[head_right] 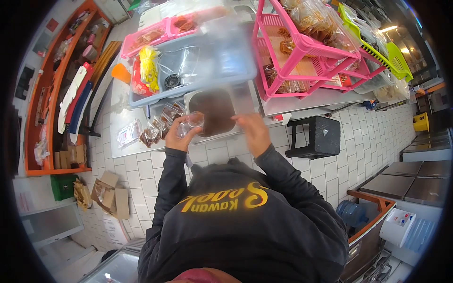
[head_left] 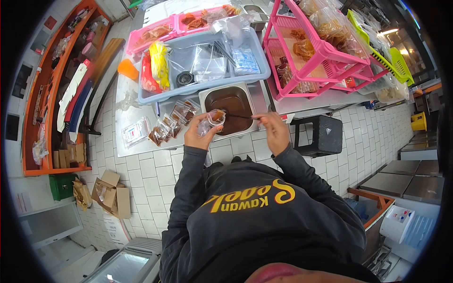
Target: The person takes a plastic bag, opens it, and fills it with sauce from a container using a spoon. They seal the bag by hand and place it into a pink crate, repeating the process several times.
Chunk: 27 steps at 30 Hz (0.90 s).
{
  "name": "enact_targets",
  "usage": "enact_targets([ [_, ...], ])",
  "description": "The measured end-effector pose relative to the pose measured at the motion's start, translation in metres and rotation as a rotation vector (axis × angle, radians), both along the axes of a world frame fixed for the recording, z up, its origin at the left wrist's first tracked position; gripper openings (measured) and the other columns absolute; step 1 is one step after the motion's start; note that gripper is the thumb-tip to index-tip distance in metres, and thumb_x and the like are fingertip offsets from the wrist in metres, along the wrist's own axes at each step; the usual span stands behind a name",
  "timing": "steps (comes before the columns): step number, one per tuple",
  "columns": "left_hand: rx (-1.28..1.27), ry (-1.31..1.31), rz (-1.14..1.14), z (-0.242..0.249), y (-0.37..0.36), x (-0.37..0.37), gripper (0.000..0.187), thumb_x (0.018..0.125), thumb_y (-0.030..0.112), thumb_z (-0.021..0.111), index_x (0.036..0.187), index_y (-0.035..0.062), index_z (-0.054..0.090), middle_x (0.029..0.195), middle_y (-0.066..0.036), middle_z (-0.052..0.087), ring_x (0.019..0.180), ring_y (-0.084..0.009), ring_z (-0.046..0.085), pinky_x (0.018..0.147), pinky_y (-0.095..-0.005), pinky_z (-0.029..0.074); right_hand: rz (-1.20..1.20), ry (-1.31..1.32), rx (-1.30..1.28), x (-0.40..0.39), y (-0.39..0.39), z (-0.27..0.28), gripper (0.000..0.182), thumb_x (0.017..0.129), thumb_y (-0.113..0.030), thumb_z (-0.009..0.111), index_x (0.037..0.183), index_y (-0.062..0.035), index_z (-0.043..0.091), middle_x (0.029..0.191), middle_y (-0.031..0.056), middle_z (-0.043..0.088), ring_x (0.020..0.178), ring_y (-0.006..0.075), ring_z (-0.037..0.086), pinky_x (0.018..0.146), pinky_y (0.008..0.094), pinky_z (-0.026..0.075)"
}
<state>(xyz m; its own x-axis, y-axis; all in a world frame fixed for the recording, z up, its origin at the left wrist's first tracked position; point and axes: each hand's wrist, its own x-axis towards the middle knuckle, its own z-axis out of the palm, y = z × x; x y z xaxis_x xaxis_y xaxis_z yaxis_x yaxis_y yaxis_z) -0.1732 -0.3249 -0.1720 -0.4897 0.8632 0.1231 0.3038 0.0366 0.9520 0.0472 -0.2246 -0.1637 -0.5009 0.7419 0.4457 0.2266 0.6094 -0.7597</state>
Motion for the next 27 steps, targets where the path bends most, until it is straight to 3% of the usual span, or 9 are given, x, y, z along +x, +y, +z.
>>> enact_targets([
  [5, 0.229, 0.428, 0.002, 0.038, -0.005, -0.001, 0.05, 0.061, 0.014, 0.084, 0.105, 0.0051, 0.063, 0.102, -0.011, 0.06, 0.093, -0.0235, 0.06, 0.08, -0.0301, 0.047, 0.062, -0.1, 0.075, -0.045, -0.021, 0.013, 0.028, 0.097, -0.022, 0.046, 0.104, -0.0018, 0.064, 0.094, 0.0065, 0.06, 0.082, 0.0187, 0.056, 0.083, 0.0304, 0.042],
  [7, 0.118, 0.467, 0.036, 0.05, -0.014, -0.004, 0.05, 0.06, 0.015, 0.084, 0.105, 0.0063, 0.064, 0.1, -0.01, 0.057, 0.09, -0.0229, 0.058, 0.076, -0.0297, 0.047, 0.194, 0.205, -0.676, -0.065, -0.032, 0.02, 0.028, 0.098, -0.022, 0.046, 0.111, -0.0001, 0.06, 0.094, 0.0036, 0.059, 0.086, 0.0128, 0.054, 0.08, 0.0264, 0.044],
  [9, 0.133, 0.416, 0.011, 0.052, -0.022, -0.012, 0.053, 0.061, 0.013, 0.084, 0.109, 0.006, 0.063, 0.099, -0.01, 0.058, 0.087, -0.0224, 0.058, 0.076, -0.0286, 0.046, 0.307, 0.266, -0.785, -0.077, -0.029, 0.022, 0.028, 0.097, -0.02, 0.049, 0.114, 0.0001, 0.057, 0.094, 0.0009, 0.058, 0.083, 0.0066, 0.051, 0.072, 0.0203, 0.042],
  [12, 0.233, 0.213, -0.003, 0.056, -0.038, -0.029, 0.057, 0.062, 0.011, 0.084, 0.114, 0.0048, 0.06, 0.098, -0.009, 0.059, 0.088, -0.0195, 0.058, 0.076, -0.0282, 0.046, 0.452, 0.375, -1.283, -0.097, -0.034, 0.051, 0.018, 0.094, -0.018, 0.054, 0.104, -0.004, 0.06, 0.092, -0.0006, 0.058, 0.074, 0.0039, 0.047, 0.061, 0.0173, 0.035],
  [17, 0.235, -0.704, -0.222, 0.064, -0.08, -0.072, 0.042, 0.081, 0.001, 0.067, 0.12, -0.0074, 0.052, 0.109, -0.015, 0.061, 0.092, -0.0172, 0.059, 0.084, -0.0294, 0.047, 0.476, 0.328, -1.292, -0.128, -0.055, 0.078, 0.012, 0.089, -0.013, 0.063, 0.096, -0.0042, 0.061, 0.084, -0.001, 0.059, 0.071, 0.0043, 0.049, 0.059, 0.019, 0.037],
  [21, 0.207, -0.598, -0.169, 0.063, -0.099, -0.1, 0.044, 0.081, 0.001, 0.067, 0.122, -0.0035, 0.051, 0.099, -0.012, 0.063, 0.087, -0.014, 0.059, 0.082, -0.0271, 0.046, 0.407, 0.15, -0.785, -0.159, -0.082, 0.087, 0.009, 0.08, -0.004, 0.069, 0.085, -0.0041, 0.062, 0.07, -0.0016, 0.057, 0.065, 0.008, 0.051, 0.059, 0.0239, 0.042],
  [23, 0.236, 0.024, 0.006, 0.064, -0.101, -0.107, 0.04, 0.078, -0.004, 0.062, 0.118, -0.0003, 0.054, 0.095, -0.009, 0.063, 0.087, -0.0125, 0.058, 0.08, -0.0266, 0.046, 0.294, 0.067, 0.004, -0.174, -0.093, 0.091, 0.013, 0.074, -0.001, 0.069, 0.083, -0.0036, 0.06, 0.069, 0.0024, 0.057, 0.065, 0.0144, 0.053, 0.057, 0.0269, 0.041],
  [24, 0.211, -0.085, 0.077, 0.068, -0.105, -0.105, 0.043, 0.074, -0.007, 0.057, 0.115, 0.0013, 0.055, 0.098, -0.009, 0.064, 0.091, -0.0157, 0.06, 0.079, -0.0279, 0.047, 0.258, 0.045, 0.195, -0.183, -0.095, 0.083, 0.017, 0.068, 0.001, 0.068, 0.082, -0.0034, 0.058, 0.068, 0.0052, 0.055, 0.066, 0.0197, 0.053, 0.057, 0.0297, 0.042],
  [27, 0.058, 0.158, 0.167, 0.077, -0.117, -0.115, 0.047, 0.071, -0.007, 0.056, 0.117, 0.0007, 0.053, 0.1, -0.013, 0.064, 0.094, -0.0196, 0.061, 0.078, -0.0288, 0.048, 0.189, -0.041, 0.298, -0.206, -0.105, 0.066, 0.016, 0.068, 0.002, 0.066, 0.081, -0.0036, 0.058, 0.068, 0.0048, 0.055, 0.067, 0.0198, 0.052, 0.057, 0.0304, 0.042],
])
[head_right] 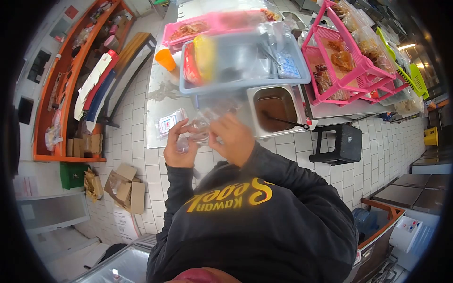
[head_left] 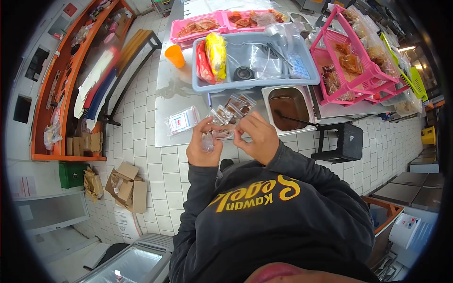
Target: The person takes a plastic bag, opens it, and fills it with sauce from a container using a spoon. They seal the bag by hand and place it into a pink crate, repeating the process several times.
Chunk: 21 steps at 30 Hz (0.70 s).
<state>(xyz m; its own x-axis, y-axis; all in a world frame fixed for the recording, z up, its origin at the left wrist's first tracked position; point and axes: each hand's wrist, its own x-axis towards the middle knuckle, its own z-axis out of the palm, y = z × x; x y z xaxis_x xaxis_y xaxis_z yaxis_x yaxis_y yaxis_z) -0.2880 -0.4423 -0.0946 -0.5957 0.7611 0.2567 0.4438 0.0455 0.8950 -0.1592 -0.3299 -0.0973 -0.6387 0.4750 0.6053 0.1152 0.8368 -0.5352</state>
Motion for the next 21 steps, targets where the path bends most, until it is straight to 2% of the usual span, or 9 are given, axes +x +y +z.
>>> enact_targets([
  [2, -0.069, 0.02, -0.024, -0.01, -0.009, -0.012, 0.049, 0.07, -0.006, 0.057, 0.118, 0.0002, 0.048, 0.106, -0.017, 0.062, 0.102, -0.0237, 0.061, 0.084, -0.0301, 0.049, 0.011, 0.059, -0.101, -0.014, -0.006, -0.001, 0.016, 0.069, 0.001, 0.067, 0.081, -0.0037, 0.059, 0.069, 0.0046, 0.054, 0.066, 0.019, 0.052, 0.057, 0.0297, 0.042],
  [4, 0.071, -0.081, -0.161, -0.021, -0.015, -0.02, 0.049, 0.07, -0.006, 0.056, 0.118, 0.0006, 0.045, 0.11, -0.017, 0.061, 0.109, -0.0244, 0.059, 0.09, -0.031, 0.048, 0.02, 0.119, -0.204, -0.025, -0.012, -0.002, 0.015, 0.069, 0.0, 0.067, 0.082, -0.0038, 0.059, 0.069, 0.0043, 0.054, 0.064, 0.0181, 0.051, 0.057, 0.0291, 0.042],
  [8, -0.092, 0.041, -0.252, -0.025, -0.037, -0.04, 0.045, 0.075, 0.002, 0.07, 0.113, -0.0001, 0.045, 0.117, -0.016, 0.06, 0.112, -0.0236, 0.058, 0.093, -0.0328, 0.047, 0.068, -0.038, -0.459, -0.029, -0.014, -0.004, 0.013, 0.073, -0.005, 0.066, 0.086, -0.0043, 0.06, 0.07, 0.0029, 0.053, 0.062, 0.0114, 0.047, 0.057, 0.0241, 0.039],
  [10, -0.125, 0.096, -0.209, -0.021, -0.048, -0.052, 0.031, 0.08, 0.007, 0.07, 0.105, -0.0018, 0.053, 0.117, -0.016, 0.061, 0.107, -0.0219, 0.061, 0.09, -0.0312, 0.048, 0.135, -0.124, -0.663, -0.035, -0.017, -0.008, 0.01, 0.076, -0.005, 0.064, 0.085, -0.0043, 0.061, 0.071, 0.0003, 0.053, 0.064, 0.0084, 0.047, 0.057, 0.0217, 0.037],
  [13, -0.021, -0.28, -0.243, -0.023, -0.062, -0.074, 0.01, 0.085, 0.004, 0.063, 0.092, -0.0033, 0.061, 0.102, -0.015, 0.064, 0.086, -0.0208, 0.066, 0.078, -0.029, 0.051, 0.162, -0.035, -0.795, -0.047, -0.036, -0.007, 0.01, 0.08, -0.012, 0.067, 0.086, -0.0053, 0.062, 0.075, -0.0006, 0.056, 0.068, 0.0077, 0.05, 0.06, 0.0217, 0.038],
  [14, -0.015, -0.406, -0.252, -0.024, -0.068, -0.081, 0.008, 0.086, 0.003, 0.062, 0.09, -0.004, 0.062, 0.097, -0.014, 0.064, 0.079, -0.0204, 0.066, 0.074, -0.0284, 0.051, 0.152, -0.055, -0.929, -0.05, -0.042, -0.005, 0.014, 0.079, -0.016, 0.069, 0.087, -0.0058, 0.062, 0.079, 0.001, 0.06, 0.069, 0.0095, 0.053, 0.061, 0.0234, 0.041],
  [16, 0.008, -0.466, -0.259, -0.034, -0.08, -0.094, 0.01, 0.085, 0.003, 0.064, 0.09, -0.0054, 0.061, 0.089, -0.012, 0.062, 0.072, -0.0192, 0.065, 0.068, -0.028, 0.051, 0.231, -0.13, -0.856, -0.05, -0.048, -0.015, 0.017, 0.079, -0.018, 0.07, 0.086, -0.0052, 0.063, 0.078, 0.0017, 0.061, 0.067, 0.0094, 0.053, 0.06, 0.024, 0.042],
  [18, -0.061, -0.759, -0.3, -0.036, -0.091, -0.102, 0.012, 0.084, 0.004, 0.065, 0.091, -0.0051, 0.061, 0.088, -0.011, 0.063, 0.071, -0.019, 0.065, 0.066, -0.0272, 0.051, 0.288, -0.204, -0.786, -0.051, -0.057, -0.018, 0.019, 0.079, -0.021, 0.072, 0.085, -0.0045, 0.063, 0.077, 0.0025, 0.062, 0.065, 0.0092, 0.052, 0.059, 0.0246, 0.042],
  [21, -0.143, -0.729, -0.245, -0.044, -0.104, -0.111, 0.013, 0.082, 0.006, 0.068, 0.088, -0.0028, 0.061, 0.082, -0.011, 0.062, 0.068, -0.0178, 0.063, 0.064, -0.0278, 0.05, 0.218, -0.392, -0.809, -0.054, -0.072, -0.014, 0.022, 0.078, -0.022, 0.073, 0.085, -0.0027, 0.063, 0.067, 0.0045, 0.059, 0.057, 0.0117, 0.051, 0.056, 0.0269, 0.042],
])
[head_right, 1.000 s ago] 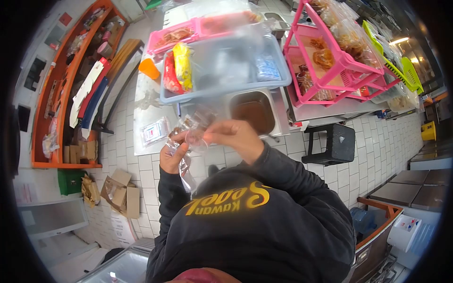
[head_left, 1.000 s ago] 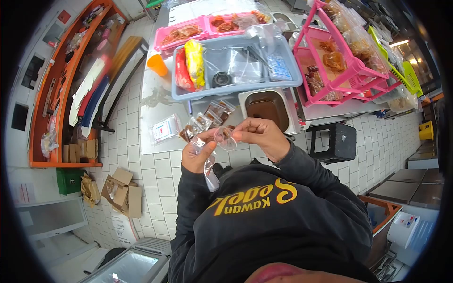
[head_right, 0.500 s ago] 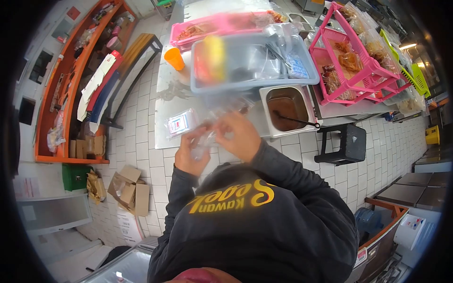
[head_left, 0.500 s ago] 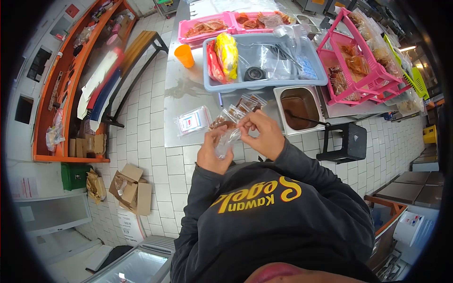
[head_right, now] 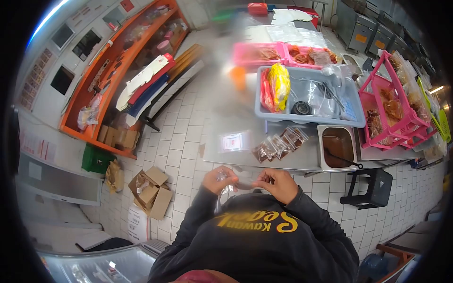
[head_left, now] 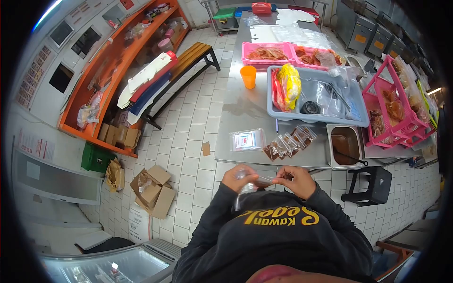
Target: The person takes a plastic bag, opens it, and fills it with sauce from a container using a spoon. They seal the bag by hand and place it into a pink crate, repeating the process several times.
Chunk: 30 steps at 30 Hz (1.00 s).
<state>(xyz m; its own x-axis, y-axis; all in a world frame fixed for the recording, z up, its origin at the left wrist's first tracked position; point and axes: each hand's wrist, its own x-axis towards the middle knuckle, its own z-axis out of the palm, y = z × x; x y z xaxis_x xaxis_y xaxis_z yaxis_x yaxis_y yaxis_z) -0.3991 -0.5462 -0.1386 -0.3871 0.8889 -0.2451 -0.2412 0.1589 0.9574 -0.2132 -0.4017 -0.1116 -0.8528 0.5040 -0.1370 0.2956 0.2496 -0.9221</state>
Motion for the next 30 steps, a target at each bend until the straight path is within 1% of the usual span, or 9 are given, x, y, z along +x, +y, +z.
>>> enact_targets([
  [11, 0.088, 0.103, -0.016, 0.005, -0.013, 0.002, 0.008, 0.082, 0.002, 0.066, 0.085, 0.0, 0.059, 0.078, -0.007, 0.06, 0.061, -0.0141, 0.059, 0.056, -0.0248, 0.046, 0.024, 0.222, 0.153, -0.014, -0.02, -0.004, 0.012, 0.08, -0.013, 0.068, 0.082, -0.0034, 0.061, 0.076, 0.0063, 0.059, 0.07, 0.018, 0.055, 0.063, 0.0291, 0.044],
  [13, 0.119, 0.634, -0.155, 0.013, -0.008, 0.001, 0.006, 0.081, 0.002, 0.066, 0.085, 0.0007, 0.062, 0.079, -0.007, 0.061, 0.06, -0.0134, 0.059, 0.053, -0.0248, 0.045, 0.065, 0.21, 0.193, -0.015, -0.02, -0.005, 0.013, 0.078, -0.012, 0.068, 0.081, -0.0029, 0.06, 0.075, 0.0068, 0.058, 0.069, 0.0185, 0.055, 0.064, 0.0296, 0.044],
  [17, 0.32, 0.795, -0.178, -0.003, 0.0, -0.005, 0.005, 0.08, 0.003, 0.067, 0.081, 0.0012, 0.063, 0.079, -0.007, 0.06, 0.054, -0.0122, 0.057, 0.049, -0.0237, 0.043, 0.068, 0.221, 0.257, -0.016, -0.022, -0.012, 0.013, 0.076, -0.011, 0.067, 0.084, -0.0032, 0.06, 0.076, 0.0075, 0.057, 0.076, 0.022, 0.055, 0.068, 0.0318, 0.045],
  [21, 0.203, 0.714, -0.291, -0.01, 0.009, -0.003, 0.016, 0.077, 0.003, 0.07, 0.091, 0.0027, 0.062, 0.084, -0.006, 0.062, 0.07, -0.0153, 0.06, 0.063, -0.0259, 0.047, 0.061, 0.199, 0.285, -0.02, -0.018, -0.018, 0.013, 0.075, -0.009, 0.067, 0.084, -0.0035, 0.059, 0.08, 0.0088, 0.056, 0.08, 0.0252, 0.054, 0.07, 0.0336, 0.045],
  [23, -0.041, 0.306, -0.138, -0.009, 0.021, -0.002, 0.026, 0.076, 0.003, 0.071, 0.099, 0.0026, 0.059, 0.091, -0.005, 0.061, 0.072, -0.0145, 0.06, 0.066, -0.0276, 0.049, -0.053, 0.234, 0.454, -0.025, -0.006, -0.014, 0.013, 0.075, -0.007, 0.065, 0.084, -0.0034, 0.058, 0.085, 0.0103, 0.054, 0.081, 0.0275, 0.054, 0.072, 0.0352, 0.045],
  [24, 0.308, 0.593, -0.086, -0.056, 0.03, -0.015, 0.032, 0.082, 0.012, 0.069, 0.107, 0.0024, 0.053, 0.099, -0.008, 0.059, 0.068, -0.0165, 0.061, 0.057, -0.0273, 0.049, -0.094, 0.213, 0.537, -0.028, 0.001, -0.016, 0.012, 0.076, -0.006, 0.064, 0.085, -0.0035, 0.058, 0.088, 0.0113, 0.054, 0.083, 0.0291, 0.054, 0.073, 0.0362, 0.046],
  [25, 0.302, 0.587, -0.086, -0.056, 0.035, -0.017, 0.032, 0.082, 0.012, 0.069, 0.107, 0.0024, 0.053, 0.099, -0.008, 0.059, 0.068, -0.0165, 0.061, 0.057, -0.0273, 0.049, -0.093, 0.208, 0.53, -0.03, 0.01, -0.013, 0.012, 0.076, -0.006, 0.064, 0.085, -0.0035, 0.058, 0.088, 0.0113, 0.054, 0.083, 0.0291, 0.054, 0.073, 0.0362, 0.046],
  [27, 0.201, -0.129, 0.049, -0.057, 0.039, -0.018, 0.04, 0.09, 0.032, 0.06, 0.113, 0.002, 0.047, 0.104, -0.013, 0.054, 0.064, -0.0209, 0.061, 0.049, -0.0267, 0.047, -0.207, 0.139, 0.772, -0.032, 0.024, 0.0, 0.016, 0.077, -0.01, 0.067, 0.09, -0.0041, 0.06, 0.088, 0.0106, 0.054, 0.086, 0.029, 0.054, 0.074, 0.0359, 0.045],
  [30, 0.244, -0.238, 0.005, -0.052, 0.039, -0.014, 0.055, 0.091, 0.05, 0.049, 0.119, 0.0027, 0.04, 0.108, -0.015, 0.05, 0.063, -0.0229, 0.06, 0.043, -0.0249, 0.046, -0.3, 0.177, 0.853, -0.04, 0.025, 0.01, 0.024, 0.077, -0.018, 0.07, 0.096, -0.0051, 0.062, 0.089, 0.0091, 0.056, 0.088, 0.0276, 0.053, 0.075, 0.0363, 0.045],
])
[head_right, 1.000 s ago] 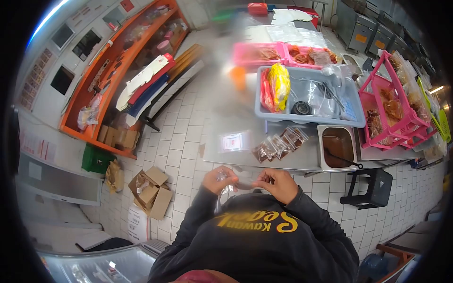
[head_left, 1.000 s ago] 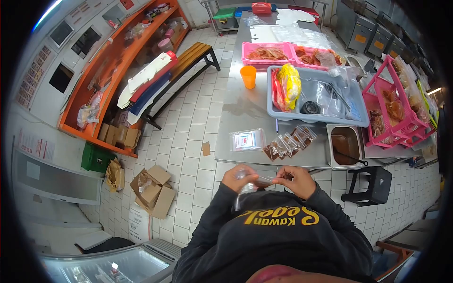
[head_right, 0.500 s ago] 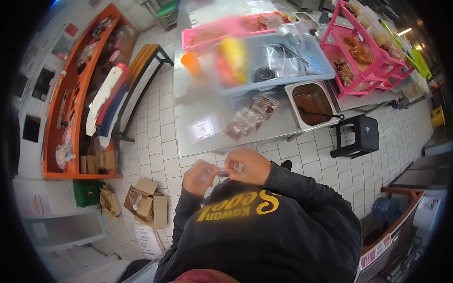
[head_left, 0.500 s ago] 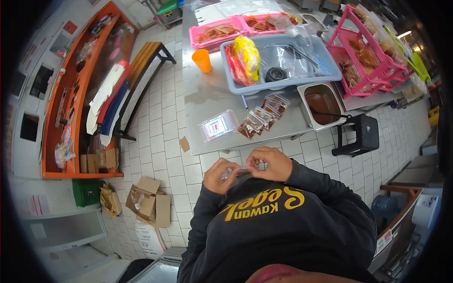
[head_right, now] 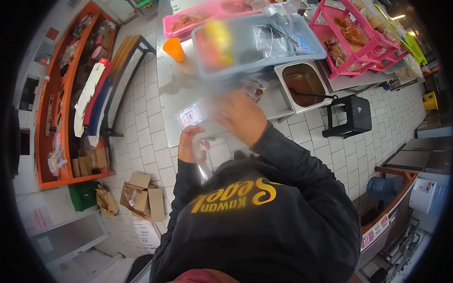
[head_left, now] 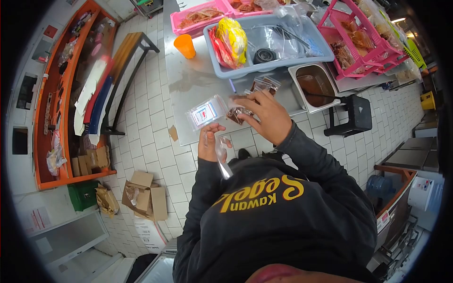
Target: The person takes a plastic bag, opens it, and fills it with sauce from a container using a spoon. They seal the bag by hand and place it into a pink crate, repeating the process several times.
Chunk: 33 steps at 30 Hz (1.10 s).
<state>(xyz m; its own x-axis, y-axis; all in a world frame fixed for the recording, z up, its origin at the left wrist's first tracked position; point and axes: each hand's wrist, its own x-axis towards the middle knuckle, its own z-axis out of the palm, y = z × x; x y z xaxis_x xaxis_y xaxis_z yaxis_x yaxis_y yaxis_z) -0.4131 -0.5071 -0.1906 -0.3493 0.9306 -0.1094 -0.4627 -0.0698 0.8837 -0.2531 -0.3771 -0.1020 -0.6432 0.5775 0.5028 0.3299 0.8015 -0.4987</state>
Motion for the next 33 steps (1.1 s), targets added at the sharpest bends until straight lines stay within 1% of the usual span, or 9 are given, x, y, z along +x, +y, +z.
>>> enact_targets([
  [5, 0.134, -0.005, -0.002, 0.001, -0.002, 0.021, 0.066, 0.086, 0.058, 0.05, 0.12, 0.0023, 0.038, 0.107, -0.015, 0.049, 0.063, -0.0207, 0.059, 0.038, -0.0248, 0.045, 0.254, 0.028, -0.379, -0.005, -0.028, -0.02, 0.032, 0.076, -0.028, 0.072, 0.102, -0.0099, 0.064, 0.089, 0.0055, 0.059, 0.088, 0.0242, 0.054, 0.076, 0.0361, 0.044],
  [10, 0.067, 0.113, 0.027, -0.004, -0.02, 0.027, 0.069, 0.081, 0.055, 0.06, 0.117, 0.0016, 0.038, 0.105, -0.012, 0.048, 0.065, -0.0181, 0.059, 0.045, -0.0249, 0.047, 0.341, -0.055, -0.919, 0.004, -0.038, -0.009, 0.029, 0.077, -0.025, 0.073, 0.101, -0.0101, 0.064, 0.091, 0.0005, 0.066, 0.082, 0.0129, 0.059, 0.066, 0.0264, 0.045],
  [13, 0.06, -0.015, -0.01, -0.004, -0.029, 0.032, 0.061, 0.083, 0.05, 0.063, 0.113, 0.0021, 0.041, 0.104, -0.011, 0.049, 0.067, -0.0153, 0.058, 0.054, -0.0235, 0.049, 0.373, 0.053, -0.76, 0.006, -0.047, -0.019, 0.03, 0.077, -0.023, 0.074, 0.102, -0.01, 0.064, 0.088, -0.0009, 0.067, 0.08, 0.0081, 0.06, 0.063, 0.0225, 0.045],
  [17, -0.041, 0.115, 0.063, -0.026, -0.036, 0.034, 0.051, 0.086, 0.043, 0.063, 0.11, 0.0031, 0.043, 0.102, -0.008, 0.051, 0.068, -0.0131, 0.057, 0.061, -0.0227, 0.048, 0.375, -0.012, -0.923, 0.011, -0.055, -0.016, 0.028, 0.078, -0.019, 0.073, 0.101, -0.0075, 0.063, 0.087, 0.0013, 0.067, 0.08, 0.008, 0.061, 0.066, 0.0235, 0.047],
  [20, -0.021, 0.072, 0.011, -0.023, -0.046, 0.031, 0.043, 0.088, 0.035, 0.063, 0.11, 0.0039, 0.043, 0.094, -0.006, 0.054, 0.067, -0.0126, 0.057, 0.061, -0.0234, 0.047, 0.421, 0.1, -1.121, 0.013, -0.058, -0.036, 0.021, 0.081, -0.013, 0.07, 0.099, -0.0036, 0.063, 0.087, 0.0024, 0.066, 0.084, 0.0082, 0.062, 0.069, 0.0242, 0.048],
  [22, -0.116, -0.098, -0.206, -0.004, -0.051, 0.028, 0.036, 0.088, 0.026, 0.064, 0.109, 0.0043, 0.044, 0.085, -0.005, 0.057, 0.066, -0.013, 0.056, 0.06, -0.0255, 0.047, 0.453, 0.196, -1.218, 0.019, -0.055, -0.042, 0.013, 0.085, -0.009, 0.065, 0.094, -0.0015, 0.059, 0.089, 0.0038, 0.066, 0.083, 0.0091, 0.062, 0.071, 0.0232, 0.049],
  [27, -0.161, -0.125, -0.202, 0.017, -0.056, 0.033, 0.028, 0.087, 0.013, 0.065, 0.103, 0.005, 0.044, 0.08, -0.009, 0.059, 0.062, -0.0159, 0.056, 0.056, -0.0271, 0.047, 0.305, 0.299, -1.583, 0.038, -0.047, -0.043, 0.011, 0.091, -0.006, 0.056, 0.098, -0.0045, 0.048, 0.094, 0.0066, 0.064, 0.088, 0.0097, 0.063, 0.07, 0.0233, 0.053],
  [32, -0.103, -0.3, -0.173, 0.009, -0.06, 0.023, 0.022, 0.087, 0.007, 0.062, 0.099, 0.0069, 0.043, 0.086, -0.014, 0.06, 0.064, -0.0188, 0.057, 0.055, -0.0278, 0.046, 0.354, 0.451, -1.78, 0.041, -0.047, -0.027, 0.013, 0.095, -0.015, 0.042, 0.107, -0.0089, 0.04, 0.11, 0.0245, 0.06, 0.094, 0.0287, 0.064, 0.073, 0.0363, 0.057],
  [33, -0.103, -0.299, -0.172, 0.005, -0.061, 0.02, 0.022, 0.087, 0.007, 0.062, 0.099, 0.0069, 0.043, 0.086, -0.014, 0.06, 0.064, -0.0188, 0.057, 0.055, -0.0278, 0.046, 0.356, 0.451, -1.78, 0.042, -0.047, -0.026, 0.013, 0.095, -0.015, 0.042, 0.107, -0.0089, 0.04, 0.11, 0.0245, 0.06, 0.094, 0.0287, 0.064, 0.073, 0.0363, 0.057],
])
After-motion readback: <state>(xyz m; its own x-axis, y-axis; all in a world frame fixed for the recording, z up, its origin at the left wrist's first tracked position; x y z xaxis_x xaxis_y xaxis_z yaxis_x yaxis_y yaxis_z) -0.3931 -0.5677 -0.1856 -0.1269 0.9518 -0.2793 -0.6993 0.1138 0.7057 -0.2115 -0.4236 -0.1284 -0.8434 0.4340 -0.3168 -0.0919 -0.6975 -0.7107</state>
